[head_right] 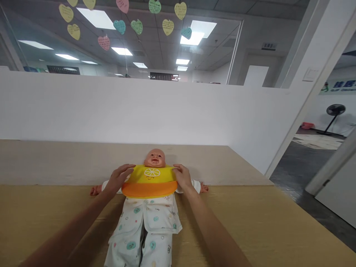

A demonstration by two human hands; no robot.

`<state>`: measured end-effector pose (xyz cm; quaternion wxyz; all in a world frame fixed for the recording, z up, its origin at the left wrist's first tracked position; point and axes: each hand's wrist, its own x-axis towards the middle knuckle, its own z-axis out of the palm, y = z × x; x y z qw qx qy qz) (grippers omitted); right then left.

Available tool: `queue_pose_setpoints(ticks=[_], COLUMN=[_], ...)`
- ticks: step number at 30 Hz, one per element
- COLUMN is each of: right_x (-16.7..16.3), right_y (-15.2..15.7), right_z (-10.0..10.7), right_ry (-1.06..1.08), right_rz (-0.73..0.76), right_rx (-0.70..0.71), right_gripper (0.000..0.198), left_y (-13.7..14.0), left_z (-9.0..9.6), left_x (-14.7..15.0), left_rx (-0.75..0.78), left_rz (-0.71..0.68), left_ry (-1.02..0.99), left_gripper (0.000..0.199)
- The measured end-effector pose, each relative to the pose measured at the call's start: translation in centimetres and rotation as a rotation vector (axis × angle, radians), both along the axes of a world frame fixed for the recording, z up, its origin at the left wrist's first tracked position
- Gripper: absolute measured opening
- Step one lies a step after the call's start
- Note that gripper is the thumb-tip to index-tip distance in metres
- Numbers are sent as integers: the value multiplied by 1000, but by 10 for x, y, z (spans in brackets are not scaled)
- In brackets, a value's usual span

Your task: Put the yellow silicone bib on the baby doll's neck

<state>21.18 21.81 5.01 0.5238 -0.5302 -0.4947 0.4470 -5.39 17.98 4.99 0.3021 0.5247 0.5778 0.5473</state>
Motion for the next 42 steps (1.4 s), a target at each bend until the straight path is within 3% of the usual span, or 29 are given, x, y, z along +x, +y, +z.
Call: queue_pose_setpoints(ticks=[6, 10, 15, 18, 20, 25, 34, 39, 42], right_x=[14, 7, 13, 33, 49, 73, 77, 72, 66], right_y=[-60, -77, -69, -67, -67, -58, -47, -64, -86], right_z=[-9, -17, -30, -39, -45, -55, -55, -53, -55], right_ry=[-144, -189, -322, -627, -904, -1338, -1450, -1461, -1435], right_rz=[-36, 15, 8, -66, -113, -115, -164, -252, -275], right_rx=[107, 168, 281, 418, 507, 597, 592, 581, 578], right_gripper=[40, 41, 44, 40, 37, 29, 32, 34, 35], left_y=[-65, -74, -68, -63, -58, -39, -32, -53, -78], left_z=[-19, -23, -34, -49, -59, -69, -68, -66, -65], left_x=[-5, 3, -1, -25, -46, -79, -85, -75, -64], left_rx=[404, 473, 517, 550, 521, 417, 458, 523, 542], left_rz=[-145, -93, -40, 77, 146, 114, 156, 219, 167], left_ry=[566, 757, 728, 728, 835, 1089, 1123, 1081, 1038], left_gripper=[34, 30, 34, 38, 38, 33, 34, 30, 36])
